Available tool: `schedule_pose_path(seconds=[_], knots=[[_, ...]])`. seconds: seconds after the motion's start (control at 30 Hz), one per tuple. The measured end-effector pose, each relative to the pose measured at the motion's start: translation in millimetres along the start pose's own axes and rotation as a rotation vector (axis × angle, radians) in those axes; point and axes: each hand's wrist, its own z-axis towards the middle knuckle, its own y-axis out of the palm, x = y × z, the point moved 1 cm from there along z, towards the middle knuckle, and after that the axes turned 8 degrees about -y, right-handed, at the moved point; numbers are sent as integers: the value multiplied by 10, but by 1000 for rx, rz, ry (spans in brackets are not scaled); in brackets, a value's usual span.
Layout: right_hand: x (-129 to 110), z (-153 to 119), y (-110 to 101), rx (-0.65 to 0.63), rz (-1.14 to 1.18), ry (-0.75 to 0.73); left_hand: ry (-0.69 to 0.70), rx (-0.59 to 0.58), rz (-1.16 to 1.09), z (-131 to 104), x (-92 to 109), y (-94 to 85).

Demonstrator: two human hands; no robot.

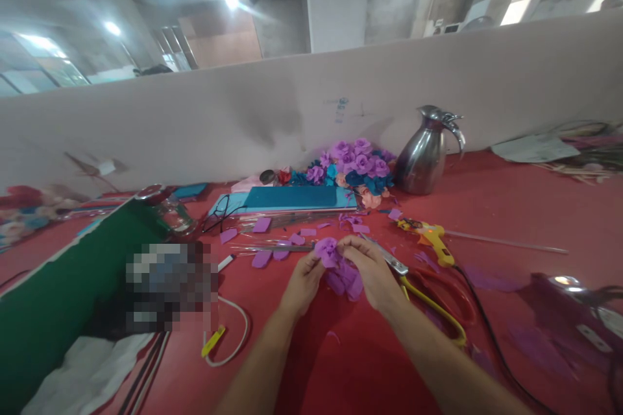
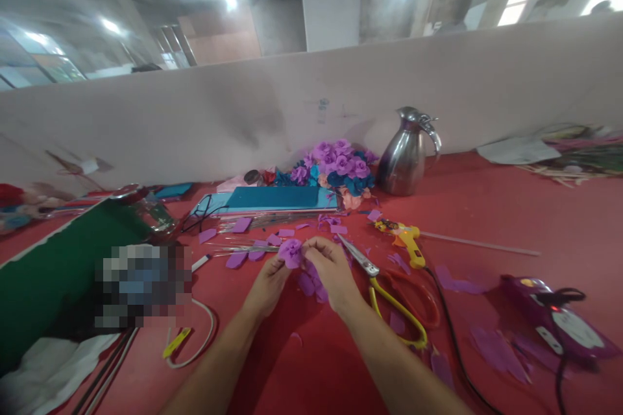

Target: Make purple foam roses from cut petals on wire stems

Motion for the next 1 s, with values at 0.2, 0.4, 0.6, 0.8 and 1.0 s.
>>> schedule_pose_path(seconds=[0.2, 0.4, 0.6, 0.8, 1.0], knots=[[9, -2, 3, 60, 11, 8, 8, 15, -8, 17, -55, -33], [13, 3, -11, 24, -4, -37, 2, 13, -34, 22, -70, -41], [-37, -6, -47, -18, -73, -165, -25, -55, 0, 4, -37, 0], [-13, 7, -45, -30, -38, -135, -25, -80, 10, 2, -60, -12], [-40, -20, 25, -18, 184, 56, -12, -79, 29, -21, -30, -35]])
